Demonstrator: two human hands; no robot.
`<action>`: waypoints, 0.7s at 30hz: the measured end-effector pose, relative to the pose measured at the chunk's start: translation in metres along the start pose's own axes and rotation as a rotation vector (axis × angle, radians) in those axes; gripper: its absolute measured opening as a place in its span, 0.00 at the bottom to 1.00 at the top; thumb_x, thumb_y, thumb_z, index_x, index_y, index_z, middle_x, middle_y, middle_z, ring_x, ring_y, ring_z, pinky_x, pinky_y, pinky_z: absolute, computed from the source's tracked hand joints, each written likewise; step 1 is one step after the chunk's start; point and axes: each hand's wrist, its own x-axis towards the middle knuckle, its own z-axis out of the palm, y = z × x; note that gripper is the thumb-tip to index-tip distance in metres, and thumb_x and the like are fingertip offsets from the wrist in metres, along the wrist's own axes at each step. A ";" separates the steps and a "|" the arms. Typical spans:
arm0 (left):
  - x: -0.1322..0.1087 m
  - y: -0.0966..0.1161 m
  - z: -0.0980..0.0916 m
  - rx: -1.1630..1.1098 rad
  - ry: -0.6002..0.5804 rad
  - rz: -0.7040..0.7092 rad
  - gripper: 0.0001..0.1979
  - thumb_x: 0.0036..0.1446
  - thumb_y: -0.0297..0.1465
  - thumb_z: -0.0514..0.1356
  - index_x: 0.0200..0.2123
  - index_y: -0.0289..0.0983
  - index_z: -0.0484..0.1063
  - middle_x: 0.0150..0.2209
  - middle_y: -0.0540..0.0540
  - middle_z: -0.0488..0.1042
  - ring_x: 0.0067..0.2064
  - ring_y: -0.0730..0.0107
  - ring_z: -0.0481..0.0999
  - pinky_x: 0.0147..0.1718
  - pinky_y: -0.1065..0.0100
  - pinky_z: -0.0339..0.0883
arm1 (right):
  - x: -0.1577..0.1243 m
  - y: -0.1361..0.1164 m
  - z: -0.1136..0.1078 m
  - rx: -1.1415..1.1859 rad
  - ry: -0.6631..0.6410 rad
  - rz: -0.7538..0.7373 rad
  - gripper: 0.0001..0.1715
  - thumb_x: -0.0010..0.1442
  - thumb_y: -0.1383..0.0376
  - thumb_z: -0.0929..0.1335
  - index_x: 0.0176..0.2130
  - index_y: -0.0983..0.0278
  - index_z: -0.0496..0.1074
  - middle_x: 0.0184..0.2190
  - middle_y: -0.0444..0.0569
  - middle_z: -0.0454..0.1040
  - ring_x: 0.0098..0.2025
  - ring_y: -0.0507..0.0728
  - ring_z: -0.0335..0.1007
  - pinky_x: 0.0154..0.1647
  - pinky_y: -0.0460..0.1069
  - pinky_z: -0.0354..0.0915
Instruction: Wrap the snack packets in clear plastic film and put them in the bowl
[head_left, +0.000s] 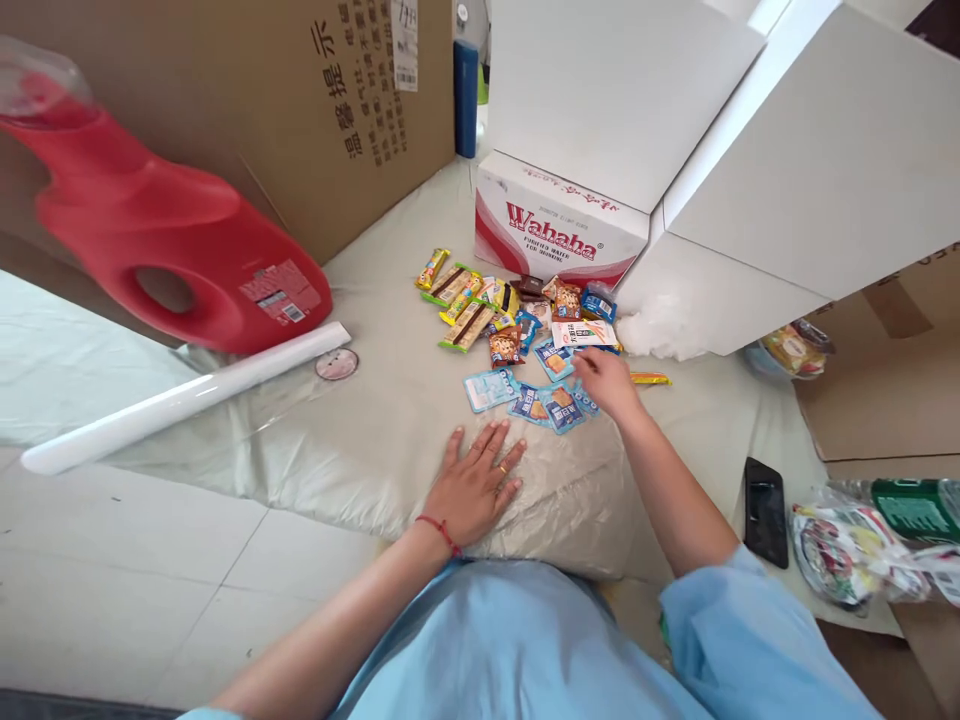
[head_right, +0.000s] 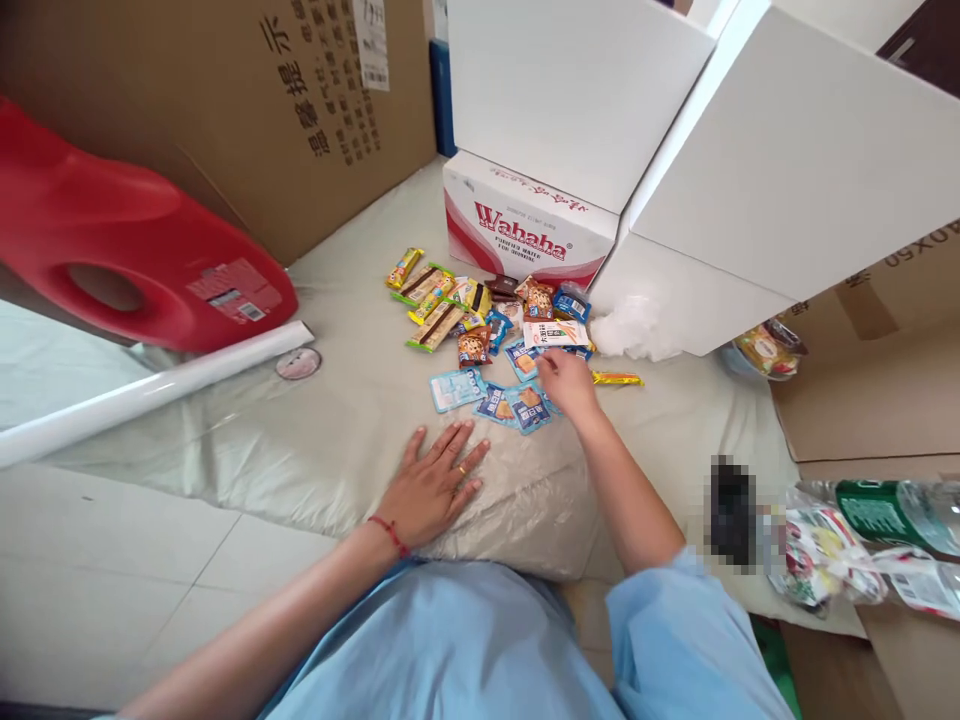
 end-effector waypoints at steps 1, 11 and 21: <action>0.000 0.000 0.000 0.008 0.001 0.004 0.28 0.73 0.46 0.48 0.72 0.49 0.60 0.76 0.41 0.54 0.76 0.53 0.55 0.73 0.37 0.36 | 0.021 -0.013 0.012 -0.068 -0.035 0.041 0.16 0.69 0.60 0.64 0.38 0.62 0.80 0.40 0.53 0.83 0.45 0.61 0.77 0.46 0.50 0.65; -0.002 0.001 -0.006 0.023 0.030 0.010 0.28 0.73 0.47 0.48 0.71 0.49 0.62 0.75 0.43 0.57 0.75 0.55 0.57 0.73 0.40 0.40 | 0.095 -0.043 0.089 0.043 0.099 0.225 0.16 0.61 0.54 0.72 0.42 0.64 0.76 0.40 0.52 0.81 0.41 0.60 0.76 0.40 0.50 0.65; -0.003 0.000 -0.004 -0.041 0.019 0.003 0.28 0.73 0.48 0.47 0.71 0.48 0.62 0.75 0.43 0.55 0.76 0.55 0.55 0.72 0.37 0.41 | 0.076 -0.047 0.065 0.385 0.027 0.179 0.17 0.58 0.52 0.72 0.32 0.60 0.66 0.28 0.42 0.72 0.30 0.54 0.67 0.32 0.48 0.62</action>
